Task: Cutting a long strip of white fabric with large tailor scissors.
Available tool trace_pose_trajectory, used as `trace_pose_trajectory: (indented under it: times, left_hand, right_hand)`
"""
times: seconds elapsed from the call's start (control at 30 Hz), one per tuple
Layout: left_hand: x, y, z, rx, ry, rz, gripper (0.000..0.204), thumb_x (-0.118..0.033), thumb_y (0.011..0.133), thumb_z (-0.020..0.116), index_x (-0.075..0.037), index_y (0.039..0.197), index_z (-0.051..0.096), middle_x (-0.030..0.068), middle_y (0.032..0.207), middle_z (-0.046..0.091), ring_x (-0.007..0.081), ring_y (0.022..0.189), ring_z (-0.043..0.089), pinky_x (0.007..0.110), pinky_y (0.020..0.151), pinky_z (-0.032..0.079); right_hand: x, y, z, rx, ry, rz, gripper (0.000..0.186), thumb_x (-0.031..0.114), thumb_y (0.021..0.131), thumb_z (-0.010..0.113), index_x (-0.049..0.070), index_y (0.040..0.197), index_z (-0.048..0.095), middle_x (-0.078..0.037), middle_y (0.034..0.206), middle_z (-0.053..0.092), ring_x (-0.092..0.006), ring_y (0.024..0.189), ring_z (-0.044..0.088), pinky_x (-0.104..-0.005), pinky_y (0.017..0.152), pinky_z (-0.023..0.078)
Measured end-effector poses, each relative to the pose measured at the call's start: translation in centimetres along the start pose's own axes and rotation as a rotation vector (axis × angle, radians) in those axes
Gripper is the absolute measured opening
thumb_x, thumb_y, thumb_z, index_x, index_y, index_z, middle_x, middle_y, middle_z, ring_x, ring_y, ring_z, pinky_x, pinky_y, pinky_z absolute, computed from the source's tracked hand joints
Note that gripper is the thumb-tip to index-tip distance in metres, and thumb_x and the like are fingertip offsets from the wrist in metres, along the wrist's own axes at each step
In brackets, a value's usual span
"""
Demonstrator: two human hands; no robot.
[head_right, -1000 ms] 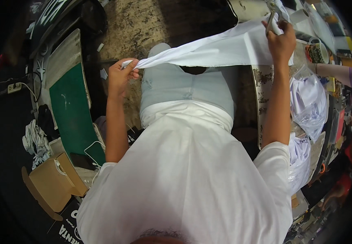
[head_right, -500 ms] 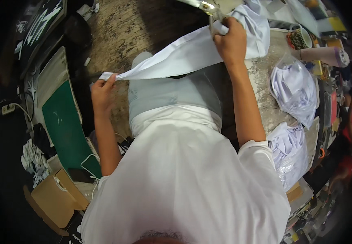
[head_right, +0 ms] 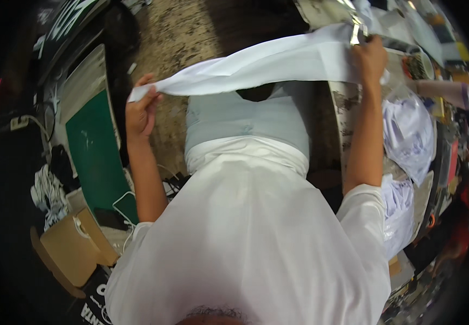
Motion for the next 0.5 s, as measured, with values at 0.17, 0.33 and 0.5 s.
trace_pose_trajectory:
  times: [0.17,0.33,0.5]
  left_hand:
    - [0.7,-0.3,-1.9,0.014,0.162,-0.019,0.019,-0.006,0.089,0.070,0.003,0.104,0.064,0.0089,0.089,0.068,0.0127,0.070,0.066,0.024,0.057,0.053]
    - [1.3,0.1,-2.6,-0.181,0.287,-0.071,0.023,-0.014,0.089,0.072,0.004,0.100,0.065,0.0079,0.083,0.068,0.0134,0.061,0.063,0.025,0.053,0.051]
    - [0.7,0.5,-2.7,-0.127,0.385,0.088,0.028,-0.017,0.088,0.075,0.006,0.102,0.070,0.0064,0.089,0.071,0.0103,0.066,0.061,0.025,0.061,0.049]
  right_hand:
    - [-0.1,-0.1,0.3,-0.035,0.001,0.031,0.041,0.021,0.073,0.067,0.000,0.108,0.064,-0.026,0.097,0.069,-0.0440,0.094,0.065,-0.0471,0.085,0.050]
    - [0.2,-0.6,0.4,-0.061,0.037,0.038,0.039,0.019,0.074,0.066,0.000,0.108,0.064,-0.025,0.099,0.069,-0.0430,0.095,0.065,-0.0453,0.087,0.049]
    - [0.1,-0.8,0.3,-0.085,0.061,0.045,0.037,0.018,0.074,0.067,0.001,0.107,0.064,-0.024,0.099,0.069,-0.0424,0.096,0.065,-0.0449,0.087,0.050]
Point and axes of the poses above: each hand's wrist, its own y-axis towards the middle knuckle, its own z-axis out of the palm, x = y × z, the point moved 3 cm from there along y, towards the middle knuckle
